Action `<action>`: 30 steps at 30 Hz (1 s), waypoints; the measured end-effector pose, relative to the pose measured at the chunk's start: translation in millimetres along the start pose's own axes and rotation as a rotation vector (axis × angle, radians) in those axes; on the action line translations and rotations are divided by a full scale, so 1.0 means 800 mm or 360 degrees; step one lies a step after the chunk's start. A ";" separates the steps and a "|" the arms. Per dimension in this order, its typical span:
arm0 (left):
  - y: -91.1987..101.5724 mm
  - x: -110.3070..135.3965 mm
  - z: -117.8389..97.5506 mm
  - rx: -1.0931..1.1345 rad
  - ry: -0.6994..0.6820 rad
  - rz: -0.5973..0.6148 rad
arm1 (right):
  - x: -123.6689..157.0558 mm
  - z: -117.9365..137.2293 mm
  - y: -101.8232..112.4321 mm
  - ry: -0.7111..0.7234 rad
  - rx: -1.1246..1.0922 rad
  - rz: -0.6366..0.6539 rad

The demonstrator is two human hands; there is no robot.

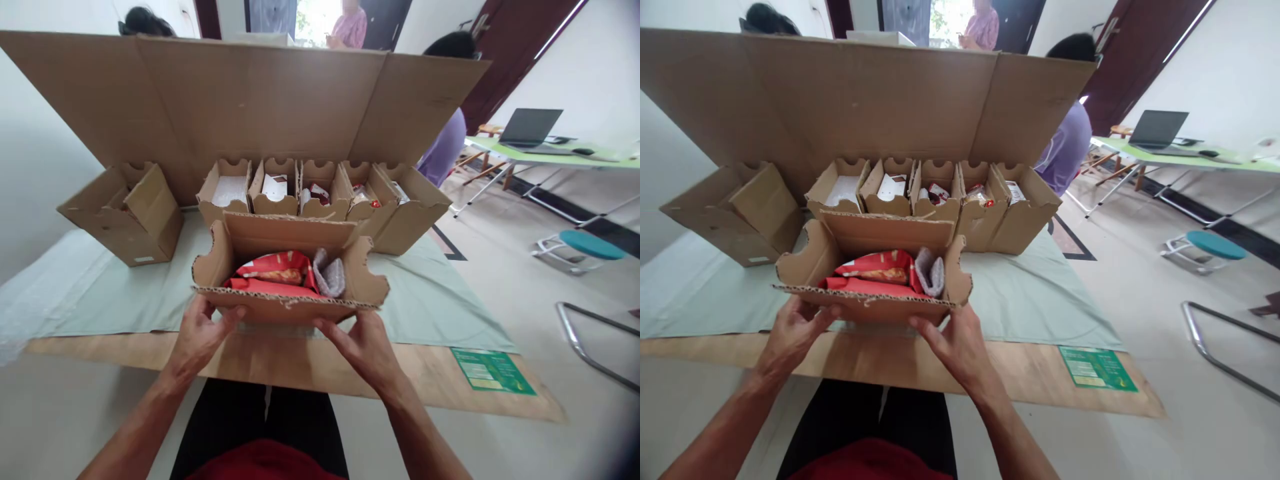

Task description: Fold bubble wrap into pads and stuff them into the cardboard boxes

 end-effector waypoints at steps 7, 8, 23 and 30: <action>-0.026 -0.009 0.005 0.0158 -0.0067 0.0092 | -0.020 -0.013 0.003 -0.0102 0.0170 -0.0143; -0.031 -0.005 0.013 0.0141 -0.0052 0.0096 | -0.015 -0.019 0.006 -0.0131 0.0183 -0.0137; -0.036 0.014 0.065 0.0166 -0.0086 0.0129 | 0.012 -0.056 -0.016 -0.0279 0.0000 -0.0246; 0.004 -0.021 0.048 0.0344 -0.0028 0.0040 | 0.022 -0.023 -0.051 -0.0048 -0.0042 -0.0250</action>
Point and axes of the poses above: each hand's wrist, its own x-axis away from the middle knuckle, its own y-axis out of the back of the hand, z = x × y, the point moved 1 cm from there along -x, towards the middle knuckle, and after that the axes turned 12 degrees about -z, right-handed, at the moved point
